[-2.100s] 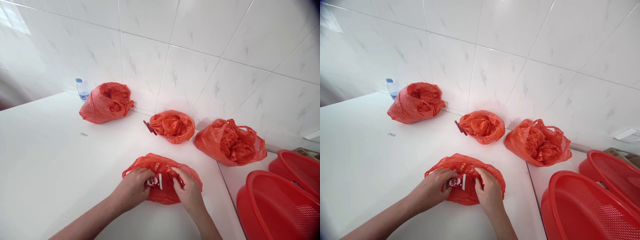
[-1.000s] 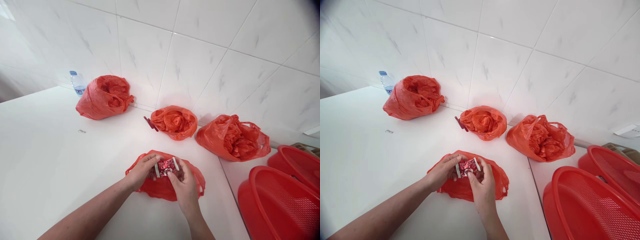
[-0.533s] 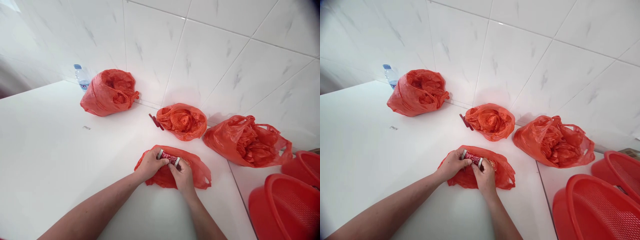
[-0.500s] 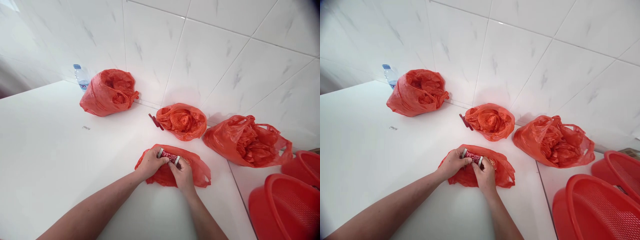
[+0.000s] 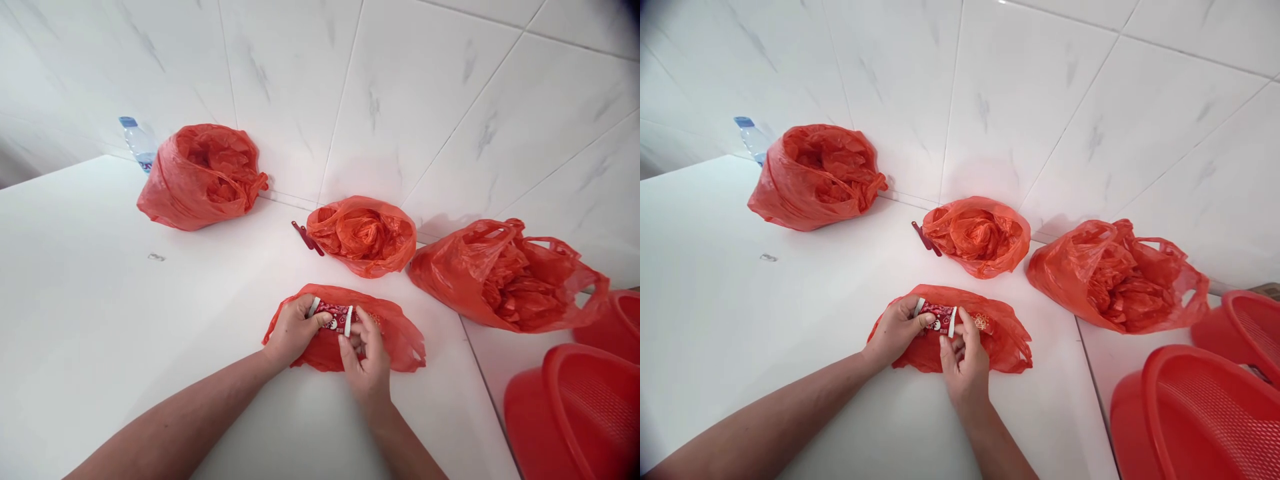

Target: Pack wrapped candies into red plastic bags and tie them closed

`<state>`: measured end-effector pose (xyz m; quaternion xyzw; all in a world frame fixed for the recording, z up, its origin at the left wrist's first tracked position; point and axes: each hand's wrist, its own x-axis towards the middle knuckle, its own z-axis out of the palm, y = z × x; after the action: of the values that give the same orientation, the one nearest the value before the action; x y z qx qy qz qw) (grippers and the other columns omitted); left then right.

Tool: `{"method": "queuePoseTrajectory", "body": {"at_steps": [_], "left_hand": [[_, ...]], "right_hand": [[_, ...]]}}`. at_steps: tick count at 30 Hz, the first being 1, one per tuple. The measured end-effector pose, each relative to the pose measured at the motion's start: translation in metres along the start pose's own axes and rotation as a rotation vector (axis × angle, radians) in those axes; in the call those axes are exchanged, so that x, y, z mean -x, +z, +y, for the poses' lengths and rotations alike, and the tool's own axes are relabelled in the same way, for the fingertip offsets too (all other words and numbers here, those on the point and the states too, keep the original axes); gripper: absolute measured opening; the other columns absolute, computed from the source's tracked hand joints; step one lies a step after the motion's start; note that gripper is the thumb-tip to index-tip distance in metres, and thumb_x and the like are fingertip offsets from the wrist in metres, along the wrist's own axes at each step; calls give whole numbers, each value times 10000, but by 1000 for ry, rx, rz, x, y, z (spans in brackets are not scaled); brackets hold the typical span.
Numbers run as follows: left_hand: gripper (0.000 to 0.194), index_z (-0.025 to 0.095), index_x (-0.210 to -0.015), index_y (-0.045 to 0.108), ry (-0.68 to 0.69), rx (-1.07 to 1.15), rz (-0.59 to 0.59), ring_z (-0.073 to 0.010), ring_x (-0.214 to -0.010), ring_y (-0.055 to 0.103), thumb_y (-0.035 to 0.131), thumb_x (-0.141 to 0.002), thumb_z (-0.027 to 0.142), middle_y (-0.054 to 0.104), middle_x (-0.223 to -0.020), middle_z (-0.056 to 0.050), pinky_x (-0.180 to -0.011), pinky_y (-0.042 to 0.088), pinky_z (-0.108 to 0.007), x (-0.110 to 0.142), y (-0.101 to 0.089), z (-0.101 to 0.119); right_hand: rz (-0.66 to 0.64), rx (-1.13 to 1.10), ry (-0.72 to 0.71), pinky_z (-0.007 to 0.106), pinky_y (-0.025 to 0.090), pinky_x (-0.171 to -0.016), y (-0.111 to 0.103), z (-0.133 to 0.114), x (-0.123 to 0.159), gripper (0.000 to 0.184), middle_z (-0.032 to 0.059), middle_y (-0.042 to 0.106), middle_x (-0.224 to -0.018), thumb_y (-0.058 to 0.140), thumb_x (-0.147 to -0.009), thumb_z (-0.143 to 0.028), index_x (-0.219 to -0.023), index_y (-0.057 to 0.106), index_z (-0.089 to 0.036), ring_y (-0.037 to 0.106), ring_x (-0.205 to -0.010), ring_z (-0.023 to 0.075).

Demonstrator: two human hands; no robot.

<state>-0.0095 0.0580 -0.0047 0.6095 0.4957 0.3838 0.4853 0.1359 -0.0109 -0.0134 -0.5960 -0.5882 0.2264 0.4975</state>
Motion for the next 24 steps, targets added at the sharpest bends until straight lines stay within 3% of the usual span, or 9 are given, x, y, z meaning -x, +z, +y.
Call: {"method": "queuePoseTrajectory", "body": {"at_steps": [3, 8, 12, 18, 24], "left_hand": [[328, 184, -627, 431, 38, 43, -34, -94, -539, 406, 622, -772, 409, 445, -575, 54, -489, 301, -207, 3, -1, 0], [297, 168, -672, 516, 163, 83, -234, -97, -573, 409, 519, -855, 402, 478, -613, 32, -526, 314, -215, 4, -4, 7], [318, 169, -645, 495, 107, 74, -205, -96, -566, 408, 497, -871, 392, 470, -604, 30, -519, 319, -215, 2, -3, 11], [217, 184, -770, 508, -8, 292, -216, -107, -590, 498, 546, -847, 384, 564, -671, 18, -552, 400, -218, 4, 5, 2], [219, 188, -742, 498, -18, 249, -168, -92, -538, 460, 555, -838, 377, 528, -609, 41, -510, 370, -200, 2, 5, 1]], "right_hand": [[62, -78, 98, 258, 489, -601, -1, -5, 12, 457, 35, 615, -912, 544, -858, -280, -1290, 403, -231, 563, -670, 121], [126, -210, 279, 245, 486, -610, -8, -12, 15, 373, 2, 582, -799, 531, -866, -278, -1226, 441, -244, 558, -687, 124], [96, -214, 273, 240, 475, -624, -14, -11, 9, 346, -11, 553, -797, 531, -856, -243, -1195, 458, -258, 536, -683, 115], [84, -176, 248, 249, 469, -650, -19, -8, 6, 294, -18, 524, -779, 524, -848, -221, -1137, 476, -252, 530, -705, 121], [59, -171, 254, 277, 483, -684, -19, -2, 5, 289, -4, 566, -789, 538, -849, -264, -1131, 481, -231, 559, -725, 137]]}}
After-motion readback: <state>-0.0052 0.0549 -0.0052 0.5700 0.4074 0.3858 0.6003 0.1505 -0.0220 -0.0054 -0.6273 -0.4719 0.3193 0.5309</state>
